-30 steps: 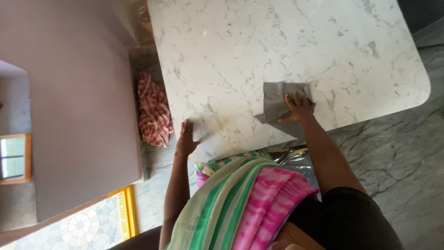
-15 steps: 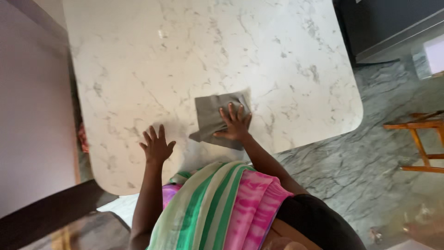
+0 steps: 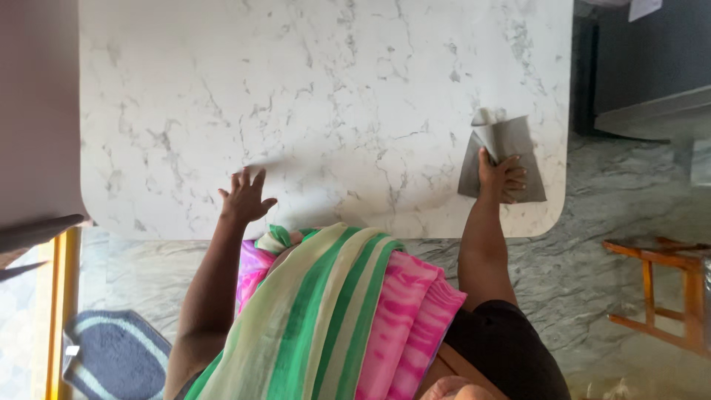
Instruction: The person wipes a wooden chair with a cloth, cleaning the seat, backrest, and legs. They then move to a marble table and wipe its surface with the same cloth.
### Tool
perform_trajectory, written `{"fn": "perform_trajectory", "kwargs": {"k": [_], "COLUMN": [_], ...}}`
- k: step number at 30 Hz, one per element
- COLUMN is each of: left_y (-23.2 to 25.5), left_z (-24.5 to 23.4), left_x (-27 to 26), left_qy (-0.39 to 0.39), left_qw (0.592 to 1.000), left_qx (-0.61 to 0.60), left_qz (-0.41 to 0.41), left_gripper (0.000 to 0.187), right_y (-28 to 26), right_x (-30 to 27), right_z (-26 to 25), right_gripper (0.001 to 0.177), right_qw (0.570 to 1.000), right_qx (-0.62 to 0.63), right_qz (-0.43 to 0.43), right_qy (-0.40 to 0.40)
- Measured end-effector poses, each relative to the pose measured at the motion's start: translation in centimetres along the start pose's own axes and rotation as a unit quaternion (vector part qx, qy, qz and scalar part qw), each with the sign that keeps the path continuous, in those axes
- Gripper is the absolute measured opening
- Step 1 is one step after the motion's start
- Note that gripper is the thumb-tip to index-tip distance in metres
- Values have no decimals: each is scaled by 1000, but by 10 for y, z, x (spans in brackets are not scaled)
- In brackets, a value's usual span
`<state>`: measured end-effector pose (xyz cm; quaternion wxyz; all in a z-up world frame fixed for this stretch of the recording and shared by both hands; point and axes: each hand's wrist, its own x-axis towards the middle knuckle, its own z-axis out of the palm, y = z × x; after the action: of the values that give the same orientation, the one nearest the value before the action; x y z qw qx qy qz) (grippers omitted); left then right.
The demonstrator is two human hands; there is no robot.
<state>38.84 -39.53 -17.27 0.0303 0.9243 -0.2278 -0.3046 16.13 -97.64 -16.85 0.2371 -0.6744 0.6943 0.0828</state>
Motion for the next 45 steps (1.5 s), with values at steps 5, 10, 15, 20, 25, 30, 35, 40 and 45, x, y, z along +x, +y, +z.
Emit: {"fn": "perform_trajectory", "kwargs": {"k": [5, 10, 15, 20, 25, 30, 35, 40, 45], "left_y": [71, 215, 274, 282, 166, 29, -100, -159, -147], "left_z": [-61, -145, -146, -111, -126, -82, -14, 28, 0], "left_x": [-28, -102, -128, -132, -124, -99, -69, -43, -16], "left_qy": [114, -20, -212, -198, -105, 161, 288, 303, 227], "left_qw": [954, 732, 794, 607, 864, 961, 930, 923, 966], "left_qx": [-169, -195, -79, -346, -205, 16, -193, -196, -57], "left_qz": [219, 653, 565, 688, 449, 223, 124, 131, 113], "left_gripper": [44, 30, 22, 35, 57, 43, 38, 63, 68], "right_y": [-119, -219, -255, -266, -264, -262, -217, -178, -112], "right_x": [-33, -164, -219, -194, -228, -327, -428, -452, -383], "right_z": [58, 132, 155, 173, 208, 290, 371, 369, 286], "right_gripper": [120, 118, 105, 115, 123, 116, 97, 114, 90], "right_qw": [982, 803, 594, 540, 669, 685, 424, 534, 717], "right_qx": [-105, -332, -468, -481, -396, -333, -232, -272, -134], "right_qz": [-153, -477, -598, -642, -598, -628, -875, -793, -681], "right_qy": [-25, -133, -264, -254, -197, -161, 20, -107, 62]}}
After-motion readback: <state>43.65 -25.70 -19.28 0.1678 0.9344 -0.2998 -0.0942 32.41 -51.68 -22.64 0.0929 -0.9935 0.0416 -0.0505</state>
